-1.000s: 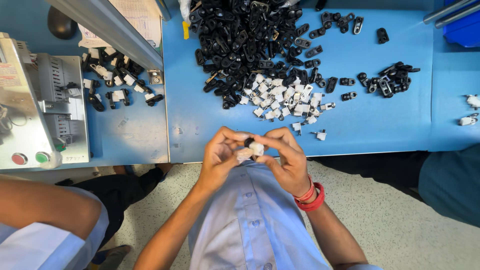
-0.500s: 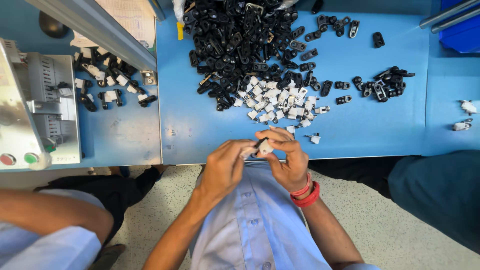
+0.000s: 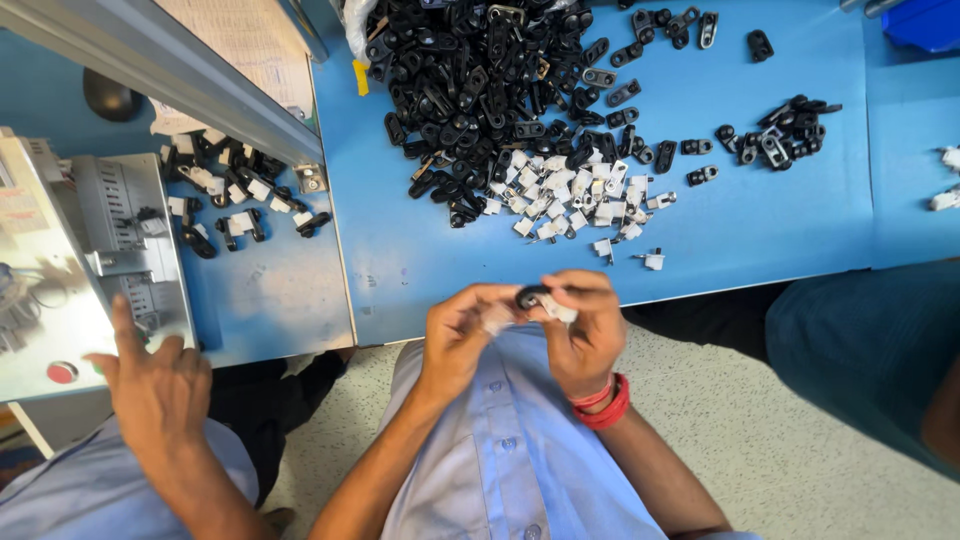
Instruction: The person repeatedly picks a black plastic housing and a white plastic insert from piles on a blue workbench, aligns them, and presses them together by hand. Assembled units are placed into a nearby tray. The task continues in a repetitive cycle throughout the clip.
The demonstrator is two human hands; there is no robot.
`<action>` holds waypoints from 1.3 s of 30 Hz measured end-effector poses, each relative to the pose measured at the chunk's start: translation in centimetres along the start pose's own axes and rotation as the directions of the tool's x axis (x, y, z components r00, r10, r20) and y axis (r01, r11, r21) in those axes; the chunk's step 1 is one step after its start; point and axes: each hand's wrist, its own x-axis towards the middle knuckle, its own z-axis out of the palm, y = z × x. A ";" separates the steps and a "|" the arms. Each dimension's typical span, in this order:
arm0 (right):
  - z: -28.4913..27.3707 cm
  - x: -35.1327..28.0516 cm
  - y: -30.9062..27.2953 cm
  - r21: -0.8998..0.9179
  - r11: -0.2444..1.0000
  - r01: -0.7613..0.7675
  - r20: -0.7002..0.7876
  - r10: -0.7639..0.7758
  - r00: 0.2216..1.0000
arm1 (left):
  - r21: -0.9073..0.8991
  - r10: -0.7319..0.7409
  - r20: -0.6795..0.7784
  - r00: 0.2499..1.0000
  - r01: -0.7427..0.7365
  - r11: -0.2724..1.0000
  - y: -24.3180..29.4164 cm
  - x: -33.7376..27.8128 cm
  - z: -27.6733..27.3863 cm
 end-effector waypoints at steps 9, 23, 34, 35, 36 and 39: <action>-2.6 2.6 -0.9 -0.181 0.954 0.238 0.529 -0.110 0.842 | 0.224 -0.125 0.189 0.974 0.082 0.971 0.9 2.3 -1.8; -7.1 5.8 1.9 -0.093 0.943 0.318 0.540 -0.220 0.812 | 0.098 -0.206 0.160 0.965 0.192 0.977 -0.1 2.4 3.2; -6.5 6.0 2.8 -0.279 0.901 0.333 0.584 -0.117 0.803 | 0.063 -0.040 -0.062 0.997 0.044 0.997 -2.1 1.5 2.8; -5.9 5.8 2.9 -0.257 0.908 0.330 0.596 -0.120 0.794 | 0.082 -0.019 -0.101 0.995 0.027 0.996 -2.3 1.6 2.4; -5.4 5.7 3.1 -0.236 0.915 0.327 0.607 -0.124 0.785 | 0.102 0.003 -0.139 0.990 0.012 0.995 -2.4 1.6 1.9; -3.2 3.8 3.3 -0.290 0.951 0.108 0.576 0.084 0.813 | 0.196 -0.051 -0.160 0.986 0.082 0.977 -2.4 0.9 -0.6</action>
